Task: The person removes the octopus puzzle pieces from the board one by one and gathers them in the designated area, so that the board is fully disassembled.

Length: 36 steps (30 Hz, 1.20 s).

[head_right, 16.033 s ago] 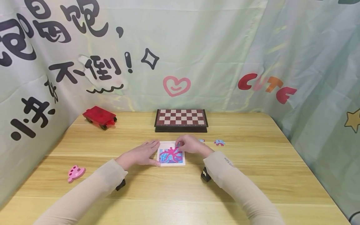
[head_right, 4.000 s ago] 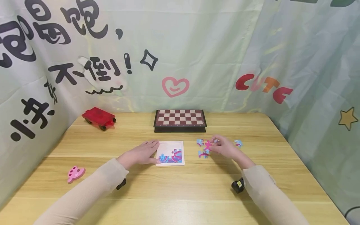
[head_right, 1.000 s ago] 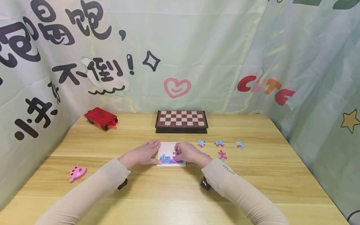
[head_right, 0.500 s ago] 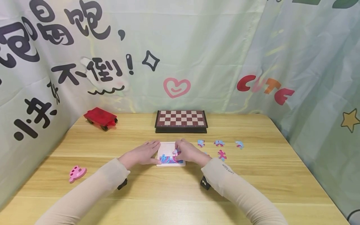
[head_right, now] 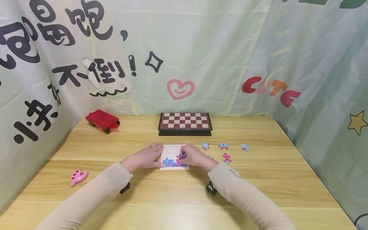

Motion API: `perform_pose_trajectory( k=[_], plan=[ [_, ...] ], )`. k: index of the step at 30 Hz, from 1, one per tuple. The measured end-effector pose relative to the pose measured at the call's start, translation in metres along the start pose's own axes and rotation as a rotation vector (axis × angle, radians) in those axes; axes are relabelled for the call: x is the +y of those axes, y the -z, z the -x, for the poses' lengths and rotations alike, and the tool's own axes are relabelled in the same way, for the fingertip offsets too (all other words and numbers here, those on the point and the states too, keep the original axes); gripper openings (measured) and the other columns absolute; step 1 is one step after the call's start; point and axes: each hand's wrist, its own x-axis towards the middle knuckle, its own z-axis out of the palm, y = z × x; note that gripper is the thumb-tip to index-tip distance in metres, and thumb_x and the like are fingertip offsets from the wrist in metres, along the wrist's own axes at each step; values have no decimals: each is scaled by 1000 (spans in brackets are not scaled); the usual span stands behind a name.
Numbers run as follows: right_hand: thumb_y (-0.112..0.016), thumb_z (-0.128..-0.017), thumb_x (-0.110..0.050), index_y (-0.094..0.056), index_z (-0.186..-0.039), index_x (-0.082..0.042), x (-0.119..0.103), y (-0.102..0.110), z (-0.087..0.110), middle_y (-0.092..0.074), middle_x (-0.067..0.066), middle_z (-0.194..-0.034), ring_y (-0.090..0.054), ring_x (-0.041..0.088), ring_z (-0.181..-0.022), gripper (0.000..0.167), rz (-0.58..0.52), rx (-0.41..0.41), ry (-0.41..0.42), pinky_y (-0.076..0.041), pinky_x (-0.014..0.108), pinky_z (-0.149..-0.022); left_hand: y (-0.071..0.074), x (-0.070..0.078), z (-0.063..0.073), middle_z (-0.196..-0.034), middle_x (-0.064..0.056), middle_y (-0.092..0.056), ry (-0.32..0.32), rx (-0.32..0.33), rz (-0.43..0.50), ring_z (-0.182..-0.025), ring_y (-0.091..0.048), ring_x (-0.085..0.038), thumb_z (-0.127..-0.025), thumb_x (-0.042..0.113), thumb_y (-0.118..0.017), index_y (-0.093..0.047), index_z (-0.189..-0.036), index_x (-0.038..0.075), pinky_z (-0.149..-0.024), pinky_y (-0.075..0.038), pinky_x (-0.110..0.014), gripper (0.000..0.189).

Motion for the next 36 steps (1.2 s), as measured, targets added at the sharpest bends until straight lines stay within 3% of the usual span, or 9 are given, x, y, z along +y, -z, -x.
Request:
perform_pose_trajectory(
  k=[7, 15, 18, 22, 27, 33, 36],
  plan=[
    [-69, -80, -2, -65, -78, -8, 4, 3, 2, -54, -3, -69, -46, 13, -66, 7, -49, -32, 0, -42, 26, -62, 0, 0, -2, -151, -14, -16, -1, -4, -7, -137, -13, -28, -88, 55, -49, -22, -144, -2, -110, -12, -39, 84],
    [-64, -84, -1, -70, -95, -5, 9, 9, 3, -64, 3, -89, -52, 15, -79, 13, -21, -29, -21, -47, 34, -78, 1, 1, -1, -151, -13, -17, -1, 3, -6, -137, -13, -27, -87, 56, -49, -23, -144, -1, -110, -13, -39, 85],
    [-62, -85, -1, -69, -98, -3, 12, 11, 4, -65, 5, -94, -53, 16, -81, 15, -41, -28, -1, -48, 34, -78, 2, 2, 0, -150, -14, -17, -1, 2, 3, -137, -14, -28, -87, 56, -50, -24, -144, -1, -110, -13, -40, 85],
    [-62, -85, -2, -66, -101, -1, 17, 16, 9, -63, 4, -89, -52, 15, -76, 16, -117, 19, 33, -47, 30, -69, 3, 2, 0, -150, -15, -17, -4, -5, 7, -137, -14, -28, -87, 55, -49, -23, -144, -2, -110, -13, -40, 84],
    [-65, -83, -2, -56, -99, -2, 31, 30, 23, -58, 3, -80, -52, 16, -69, 18, -292, 122, 48, -47, 28, -60, 2, 2, 0, -150, -14, -17, -6, -7, -2, -137, -13, -28, -87, 56, -48, -23, -144, -1, -110, -13, -39, 85],
    [-63, -85, -4, -57, -95, 1, 64, 51, 50, -59, 9, -78, -54, 22, -65, 13, -443, 145, 49, -49, 36, -57, 2, 1, 1, -150, -15, -17, -2, -4, 9, -137, -13, -28, -87, 55, -50, -23, -144, -2, -110, -13, -40, 85],
    [-61, -88, -7, -58, -100, 4, 83, 62, 68, -60, 13, -78, -55, 26, -66, 17, -476, 151, -2, -50, 38, -57, 3, 1, 2, -150, -15, -17, -4, -8, 1, -137, -13, -28, -87, 55, -49, -23, -144, -2, -110, -13, -40, 85]
  ],
)
